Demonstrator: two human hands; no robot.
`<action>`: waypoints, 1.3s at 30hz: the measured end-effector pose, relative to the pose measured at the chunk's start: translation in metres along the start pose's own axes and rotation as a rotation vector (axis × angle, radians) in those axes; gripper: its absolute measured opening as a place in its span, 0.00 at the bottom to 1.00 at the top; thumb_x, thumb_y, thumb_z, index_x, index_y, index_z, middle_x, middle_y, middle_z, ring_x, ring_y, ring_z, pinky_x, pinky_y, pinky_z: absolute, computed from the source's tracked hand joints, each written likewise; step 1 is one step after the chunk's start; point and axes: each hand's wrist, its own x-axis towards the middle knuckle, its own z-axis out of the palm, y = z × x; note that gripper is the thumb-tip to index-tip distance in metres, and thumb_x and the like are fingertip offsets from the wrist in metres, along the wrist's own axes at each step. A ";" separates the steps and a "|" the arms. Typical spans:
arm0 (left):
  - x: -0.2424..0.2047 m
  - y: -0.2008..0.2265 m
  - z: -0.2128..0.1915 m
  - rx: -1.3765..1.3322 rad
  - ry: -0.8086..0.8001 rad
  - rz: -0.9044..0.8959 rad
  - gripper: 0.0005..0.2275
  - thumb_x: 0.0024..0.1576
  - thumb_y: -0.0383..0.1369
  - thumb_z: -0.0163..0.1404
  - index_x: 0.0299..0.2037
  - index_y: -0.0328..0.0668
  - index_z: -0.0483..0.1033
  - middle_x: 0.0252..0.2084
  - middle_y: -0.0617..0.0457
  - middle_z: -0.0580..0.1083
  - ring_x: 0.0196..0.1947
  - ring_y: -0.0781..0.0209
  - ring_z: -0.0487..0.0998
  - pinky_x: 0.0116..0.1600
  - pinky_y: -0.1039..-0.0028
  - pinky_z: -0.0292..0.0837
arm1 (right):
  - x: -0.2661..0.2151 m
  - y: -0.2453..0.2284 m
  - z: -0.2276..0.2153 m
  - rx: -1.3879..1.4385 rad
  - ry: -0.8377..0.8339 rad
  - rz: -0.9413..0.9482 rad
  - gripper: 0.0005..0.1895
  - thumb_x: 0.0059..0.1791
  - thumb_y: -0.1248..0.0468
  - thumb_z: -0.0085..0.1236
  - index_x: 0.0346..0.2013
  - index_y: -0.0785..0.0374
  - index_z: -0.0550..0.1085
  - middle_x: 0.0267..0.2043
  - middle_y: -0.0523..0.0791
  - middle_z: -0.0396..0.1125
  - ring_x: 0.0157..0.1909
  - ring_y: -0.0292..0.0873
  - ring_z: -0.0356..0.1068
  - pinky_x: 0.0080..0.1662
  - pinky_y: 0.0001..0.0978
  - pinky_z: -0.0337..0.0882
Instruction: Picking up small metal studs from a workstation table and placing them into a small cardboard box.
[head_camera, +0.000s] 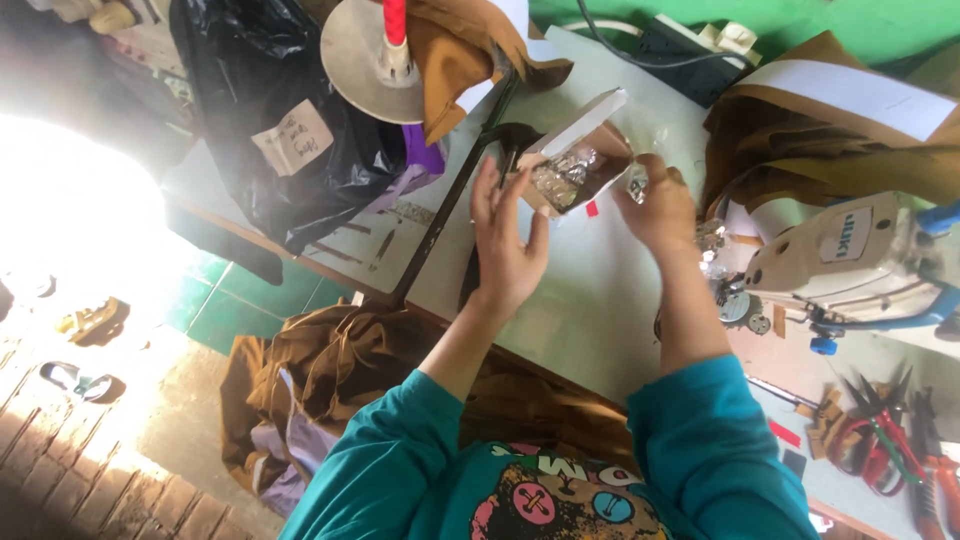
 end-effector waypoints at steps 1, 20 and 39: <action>-0.007 0.004 0.001 0.006 0.000 0.000 0.22 0.62 0.28 0.55 0.68 0.47 0.67 0.77 0.41 0.50 0.74 0.38 0.59 0.70 0.52 0.67 | -0.003 0.003 0.011 0.005 -0.003 -0.002 0.25 0.50 0.55 0.64 0.59 0.55 0.69 0.43 0.50 0.66 0.44 0.64 0.75 0.44 0.57 0.76; -0.114 0.071 0.058 -0.779 -0.616 -0.655 0.14 0.59 0.37 0.61 0.52 0.42 0.78 0.43 0.45 0.78 0.46 0.50 0.82 0.47 0.59 0.82 | -0.187 0.044 -0.044 1.058 0.196 -0.002 0.30 0.48 0.74 0.68 0.61 0.67 0.64 0.36 0.53 0.74 0.41 0.42 0.76 0.48 0.37 0.77; -0.102 0.101 0.053 -0.760 -0.573 -0.524 0.08 0.65 0.38 0.57 0.44 0.44 0.82 0.42 0.53 0.74 0.47 0.70 0.73 0.55 0.67 0.72 | -0.197 0.027 -0.041 0.757 0.436 -0.232 0.05 0.55 0.72 0.60 0.44 0.71 0.80 0.44 0.53 0.74 0.47 0.54 0.76 0.46 0.41 0.75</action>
